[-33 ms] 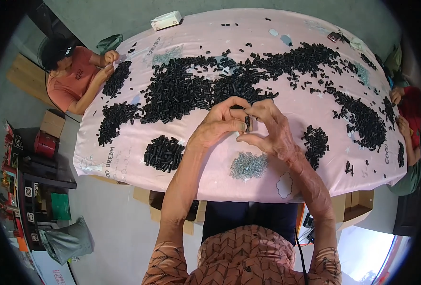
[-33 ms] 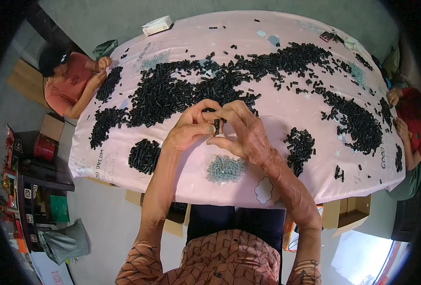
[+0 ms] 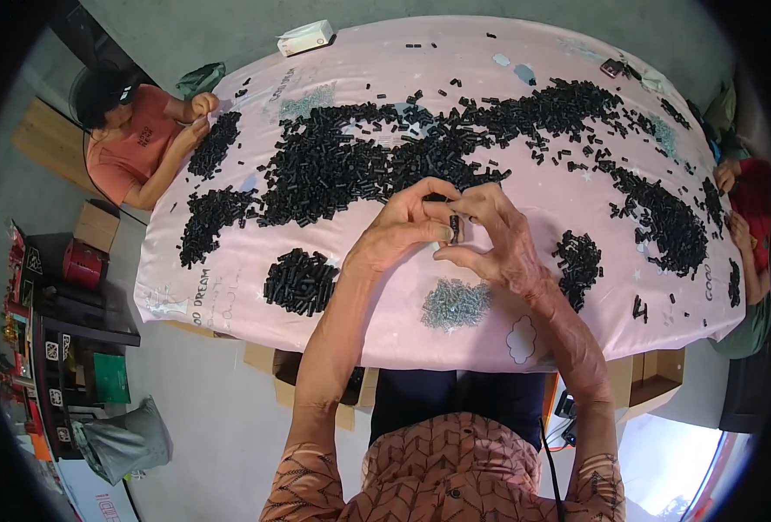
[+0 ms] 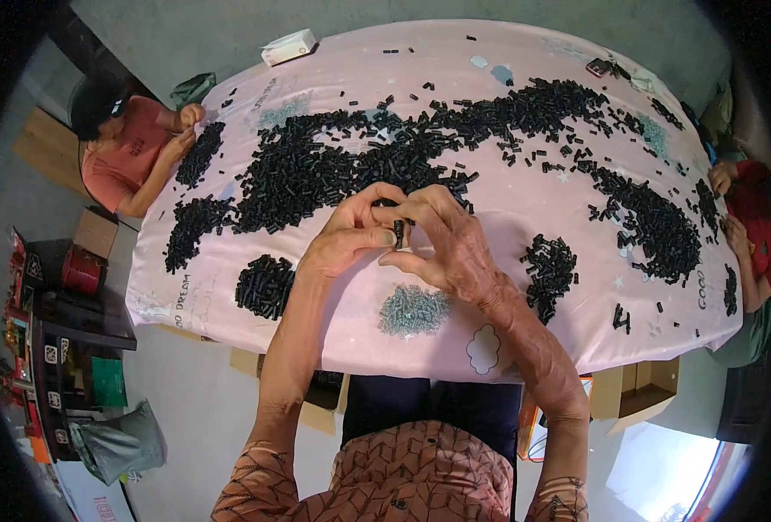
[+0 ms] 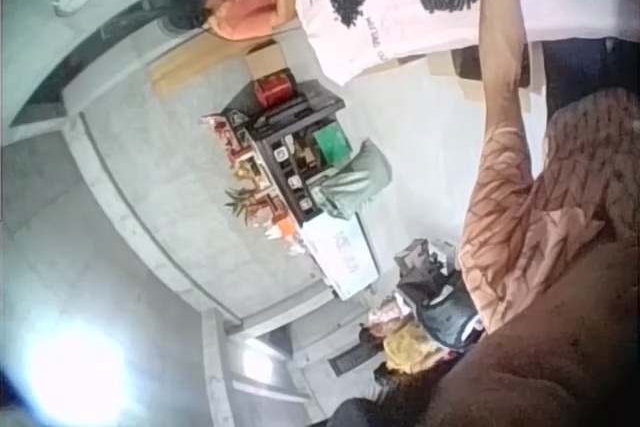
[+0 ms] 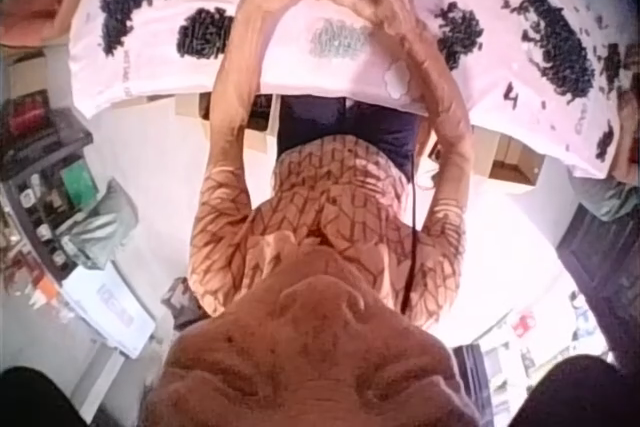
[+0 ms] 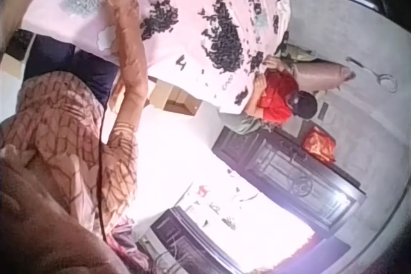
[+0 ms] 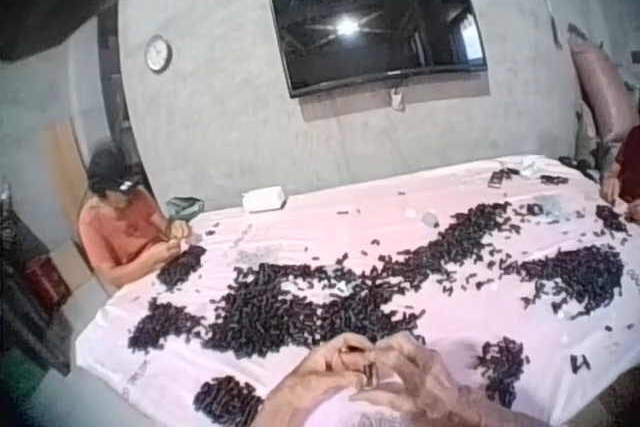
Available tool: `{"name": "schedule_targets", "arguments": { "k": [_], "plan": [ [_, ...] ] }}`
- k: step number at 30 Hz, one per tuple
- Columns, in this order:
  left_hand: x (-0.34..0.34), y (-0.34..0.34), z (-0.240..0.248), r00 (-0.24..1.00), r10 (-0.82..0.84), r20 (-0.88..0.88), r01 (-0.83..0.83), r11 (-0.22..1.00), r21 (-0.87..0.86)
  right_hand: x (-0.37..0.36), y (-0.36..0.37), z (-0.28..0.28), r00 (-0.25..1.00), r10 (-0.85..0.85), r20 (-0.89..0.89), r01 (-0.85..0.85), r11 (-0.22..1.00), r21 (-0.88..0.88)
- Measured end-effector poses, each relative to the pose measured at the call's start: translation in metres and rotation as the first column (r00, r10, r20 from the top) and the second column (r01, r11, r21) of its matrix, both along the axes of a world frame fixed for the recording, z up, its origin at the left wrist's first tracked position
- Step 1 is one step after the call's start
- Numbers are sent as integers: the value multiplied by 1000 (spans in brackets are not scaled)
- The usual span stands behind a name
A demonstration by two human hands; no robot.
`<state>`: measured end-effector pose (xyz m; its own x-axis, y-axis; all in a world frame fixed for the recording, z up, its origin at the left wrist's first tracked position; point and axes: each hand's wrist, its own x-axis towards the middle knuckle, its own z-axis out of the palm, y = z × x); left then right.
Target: Sorting small black plastic components on a workbench.
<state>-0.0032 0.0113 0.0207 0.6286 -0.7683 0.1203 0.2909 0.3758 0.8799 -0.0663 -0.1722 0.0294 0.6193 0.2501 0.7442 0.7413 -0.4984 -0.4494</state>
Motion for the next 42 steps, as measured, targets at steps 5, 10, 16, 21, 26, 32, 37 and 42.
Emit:
{"name": "schedule_targets", "arguments": {
  "k": [5, 10, 16, 21, 26, 32, 37, 42],
  "plan": [
    [-1, 2, 4, 999, -44, 3, 44, 999, 4, -1, -2, -5, 998, 31, -52, -32, 999, -29],
    [0, 4, 5, 999, -44, 18, 42, 997, 67, -4, 1, -5, 997, 60, -49, -61, 998, -16],
    [-1, 5, 5, 999, -40, 28, 38, 998, 52, -4, 4, -5, 997, 35, -76, -37, 999, -16],
    [-1, 3, 7, 997, -12, 76, 4, 994, 111, -3, 2, -9, 998, 10, -59, -13, 999, -53],
    [-5, 4, 12, 999, 34, 37, -39, 991, 127, -4, 3, -10, 1000, -30, 8, 31, 998, -47],
    [-5, -2, 6, 999, 42, 0, -42, 994, 105, -6, 2, -10, 994, -55, 99, 66, 992, -104],
    [-6, -3, 5, 997, 50, -64, -45, 996, 74, -7, 4, -5, 993, -29, 116, 38, 997, -74],
    [-7, -5, 5, 997, 38, -73, -32, 996, 79, -7, 4, -4, 990, -29, 139, 39, 997, -69]
  ]
}}
